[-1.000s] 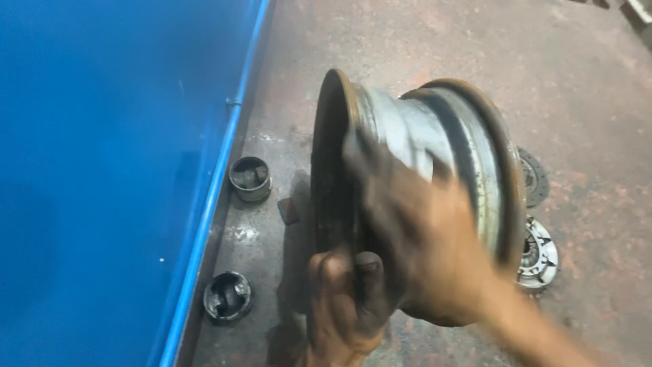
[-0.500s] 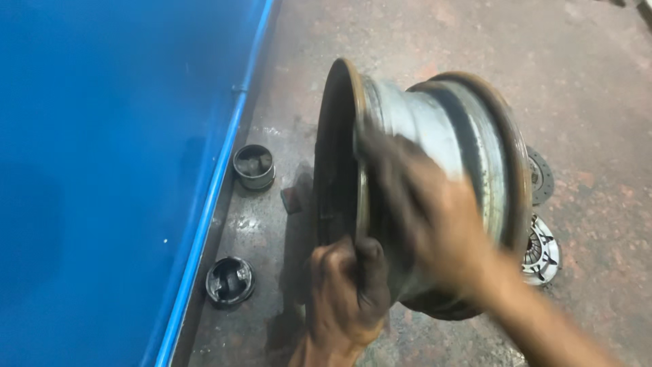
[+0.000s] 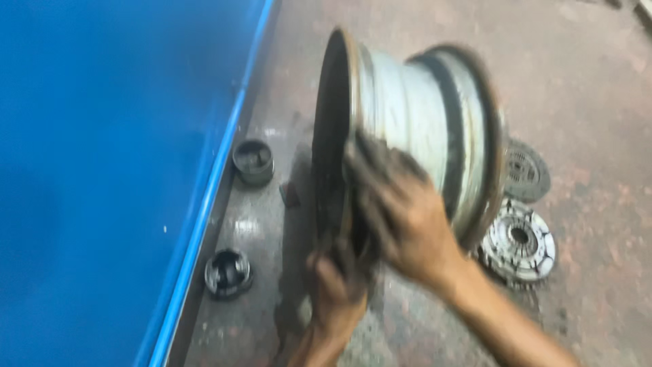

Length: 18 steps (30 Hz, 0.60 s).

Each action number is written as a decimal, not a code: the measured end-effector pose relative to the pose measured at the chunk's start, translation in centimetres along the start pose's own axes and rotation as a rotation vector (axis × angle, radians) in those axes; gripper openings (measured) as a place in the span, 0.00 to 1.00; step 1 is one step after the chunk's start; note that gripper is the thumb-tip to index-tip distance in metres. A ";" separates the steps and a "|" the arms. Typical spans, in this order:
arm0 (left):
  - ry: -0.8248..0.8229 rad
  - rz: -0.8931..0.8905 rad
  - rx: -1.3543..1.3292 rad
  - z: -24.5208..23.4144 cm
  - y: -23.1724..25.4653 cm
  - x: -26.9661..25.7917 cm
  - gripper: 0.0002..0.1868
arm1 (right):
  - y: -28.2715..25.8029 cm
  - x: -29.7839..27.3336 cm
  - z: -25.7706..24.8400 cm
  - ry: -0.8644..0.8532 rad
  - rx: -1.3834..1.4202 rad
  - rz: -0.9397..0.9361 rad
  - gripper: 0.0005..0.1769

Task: The person scrubs a large cylindrical metal part with a small abrasive block, rotating it to clean the sides and edges. The person then wipes the part with a cloth to remove residue.

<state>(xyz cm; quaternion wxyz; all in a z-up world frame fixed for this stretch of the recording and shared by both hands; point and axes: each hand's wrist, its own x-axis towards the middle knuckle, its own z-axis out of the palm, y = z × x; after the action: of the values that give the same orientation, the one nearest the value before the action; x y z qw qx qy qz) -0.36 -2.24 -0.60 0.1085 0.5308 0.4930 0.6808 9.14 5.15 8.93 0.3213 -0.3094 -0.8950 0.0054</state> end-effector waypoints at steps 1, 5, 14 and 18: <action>-0.074 -0.122 0.002 -0.2 -0.3 -0.7 0.27 | 0.1 0.3 -0.2 -0.015 0.003 0.005 0.27; -0.237 -0.379 0.050 0.7 0.1 2.1 0.30 | 3.1 9.3 -0.7 -0.266 0.124 0.662 0.30; 0.026 0.449 0.654 0.6 -2.4 4.6 0.20 | 3.3 5.4 0.1 -0.107 0.140 0.123 0.28; 0.018 0.350 0.734 1.9 -3.2 4.9 0.22 | 4.1 7.5 1.0 -0.104 0.128 0.147 0.30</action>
<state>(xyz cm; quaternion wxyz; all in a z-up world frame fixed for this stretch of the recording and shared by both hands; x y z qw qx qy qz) -2.01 3.71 -0.16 -0.2098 0.6042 0.6065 0.4722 6.28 12.82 11.64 0.2925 -0.3526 -0.8830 0.1022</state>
